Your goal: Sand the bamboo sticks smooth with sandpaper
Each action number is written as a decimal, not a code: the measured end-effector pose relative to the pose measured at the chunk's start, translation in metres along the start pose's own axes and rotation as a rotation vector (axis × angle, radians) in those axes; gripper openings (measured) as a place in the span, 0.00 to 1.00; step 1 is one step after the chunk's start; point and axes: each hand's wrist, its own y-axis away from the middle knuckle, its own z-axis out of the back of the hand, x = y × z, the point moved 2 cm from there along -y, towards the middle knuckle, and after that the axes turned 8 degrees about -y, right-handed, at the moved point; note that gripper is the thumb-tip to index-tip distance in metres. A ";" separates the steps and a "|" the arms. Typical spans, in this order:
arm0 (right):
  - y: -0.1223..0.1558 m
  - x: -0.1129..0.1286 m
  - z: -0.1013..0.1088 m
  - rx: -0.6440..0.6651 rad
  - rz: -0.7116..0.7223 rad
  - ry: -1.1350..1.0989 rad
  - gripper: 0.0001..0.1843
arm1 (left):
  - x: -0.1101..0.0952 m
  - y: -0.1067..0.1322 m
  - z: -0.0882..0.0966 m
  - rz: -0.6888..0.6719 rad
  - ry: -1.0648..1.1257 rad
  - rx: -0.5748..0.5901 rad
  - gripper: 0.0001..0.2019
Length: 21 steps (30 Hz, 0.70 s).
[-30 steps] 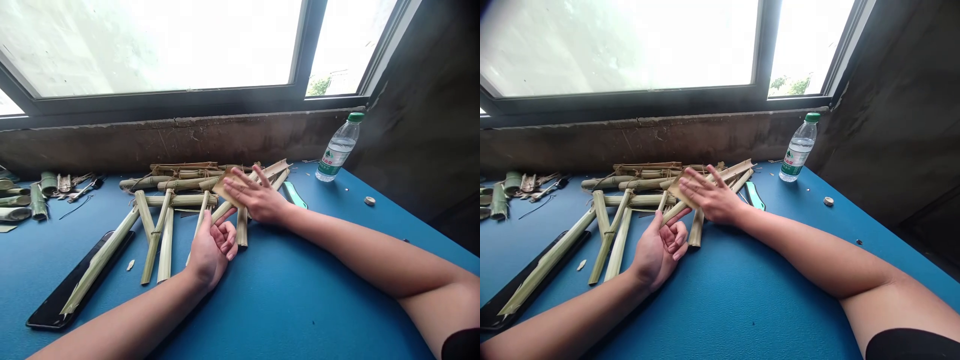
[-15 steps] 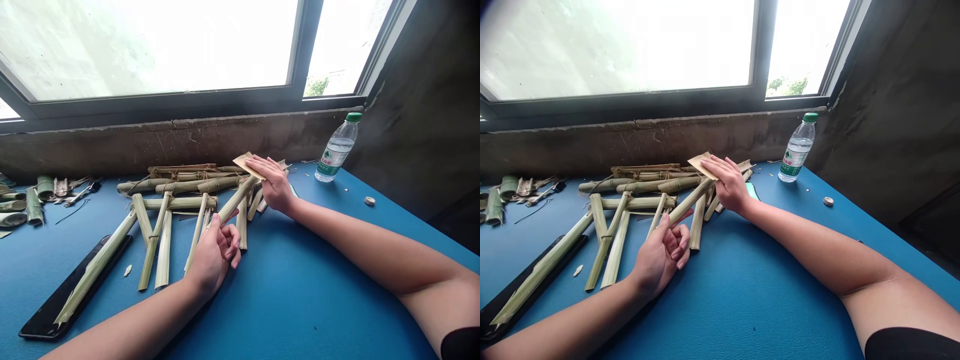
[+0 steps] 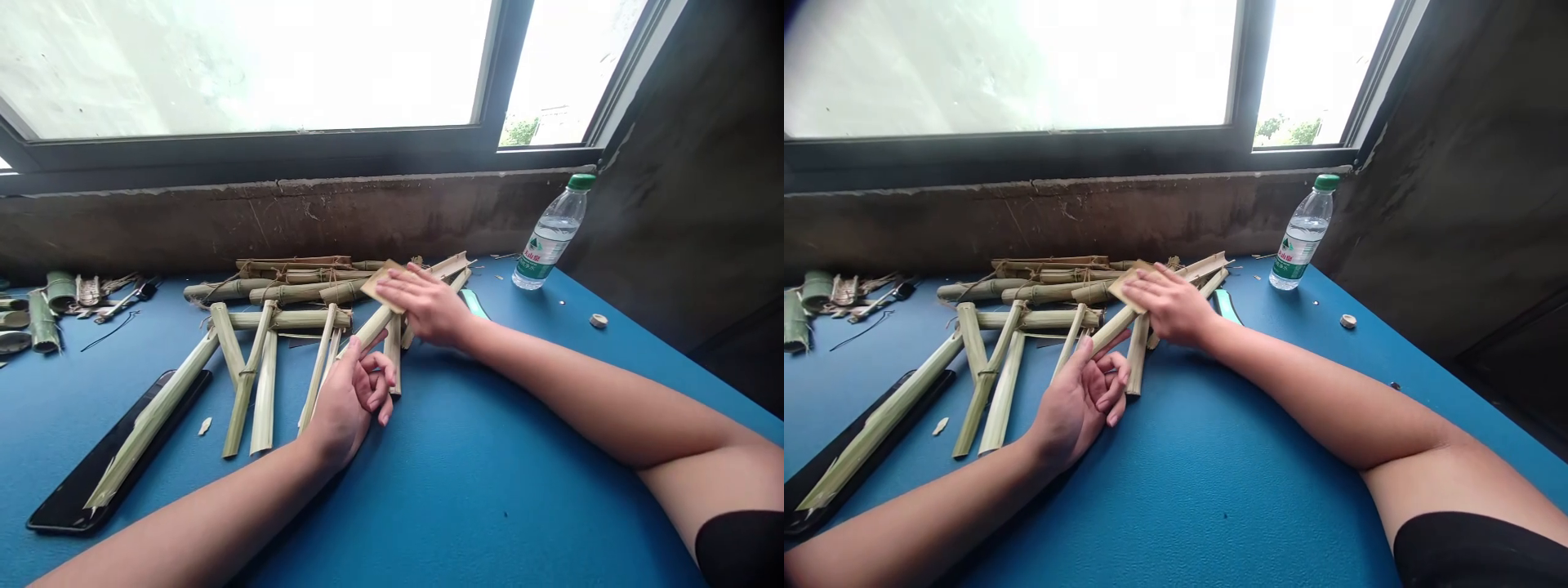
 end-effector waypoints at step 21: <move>-0.011 0.056 -0.002 -0.010 0.316 -0.240 0.24 | 0.010 0.001 0.004 -0.014 -0.052 -0.004 0.07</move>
